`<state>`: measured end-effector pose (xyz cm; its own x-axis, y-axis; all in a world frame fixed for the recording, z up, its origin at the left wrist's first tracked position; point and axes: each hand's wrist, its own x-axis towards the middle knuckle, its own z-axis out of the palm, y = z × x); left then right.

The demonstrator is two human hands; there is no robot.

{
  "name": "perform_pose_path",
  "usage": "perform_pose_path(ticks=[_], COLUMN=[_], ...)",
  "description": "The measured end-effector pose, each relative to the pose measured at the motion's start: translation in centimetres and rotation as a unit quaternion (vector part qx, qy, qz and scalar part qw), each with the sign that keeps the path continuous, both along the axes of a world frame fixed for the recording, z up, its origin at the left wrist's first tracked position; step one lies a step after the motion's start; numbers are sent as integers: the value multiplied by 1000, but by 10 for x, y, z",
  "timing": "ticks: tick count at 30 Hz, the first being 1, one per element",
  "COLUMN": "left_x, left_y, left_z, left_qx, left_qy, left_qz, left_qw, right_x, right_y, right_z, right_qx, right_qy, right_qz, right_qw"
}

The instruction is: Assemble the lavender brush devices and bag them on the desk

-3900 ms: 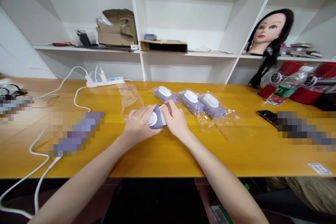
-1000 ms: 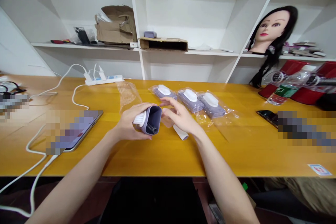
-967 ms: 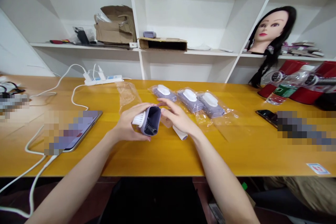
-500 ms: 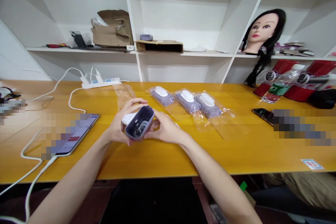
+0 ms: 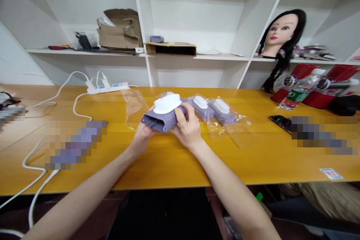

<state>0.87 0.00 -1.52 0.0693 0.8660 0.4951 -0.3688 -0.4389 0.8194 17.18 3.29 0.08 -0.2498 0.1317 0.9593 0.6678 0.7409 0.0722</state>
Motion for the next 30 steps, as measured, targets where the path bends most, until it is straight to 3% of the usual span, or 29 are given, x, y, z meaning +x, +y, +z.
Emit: perform_pose_path(ticks=[5, 10, 12, 15, 17, 19, 21, 22, 24, 28, 30], left_x=[8, 1, -3, -8, -9, -9, -8, -7, -6, -7, -9], left_y=[5, 15, 18, 20, 19, 17, 14, 13, 10, 6, 4], left_z=[4, 11, 12, 13, 13, 13, 13, 13, 13, 15, 17], left_qx=[-163, -248, -258, -271, -284, -287, -278, -273, -279, -340, -335], left_qy=[-175, -251, -256, -249, -234, -212, -186, -176, -162, -151, -141], left_qz=[23, 60, 63, 50, 31, 5, -16, -22, -15, 15, 3], left_qw=[971, 934, 929, 928, 929, 934, 942, 946, 946, 928, 932], right_x=[-8, -13, -8, 3, 9, 11, 10, 9, 6, 2, 1], right_y=[1, -2, -3, 1, 8, 16, 21, 23, 24, 19, 15], right_z=[-15, -15, -6, 10, 17, 18, 14, 12, 8, 5, 6], right_qx=[0, -55, -65, -130, -254, -389, -473, -489, -482, -433, -435], right_qy=[-69, -112, -73, 61, 140, 185, 207, 217, 238, 235, 213], right_qz=[-42, 54, 87, 81, 100, 168, 235, 250, 245, 194, 192], right_qw=[997, 991, 991, 986, 952, 887, 823, 807, 807, 848, 854])
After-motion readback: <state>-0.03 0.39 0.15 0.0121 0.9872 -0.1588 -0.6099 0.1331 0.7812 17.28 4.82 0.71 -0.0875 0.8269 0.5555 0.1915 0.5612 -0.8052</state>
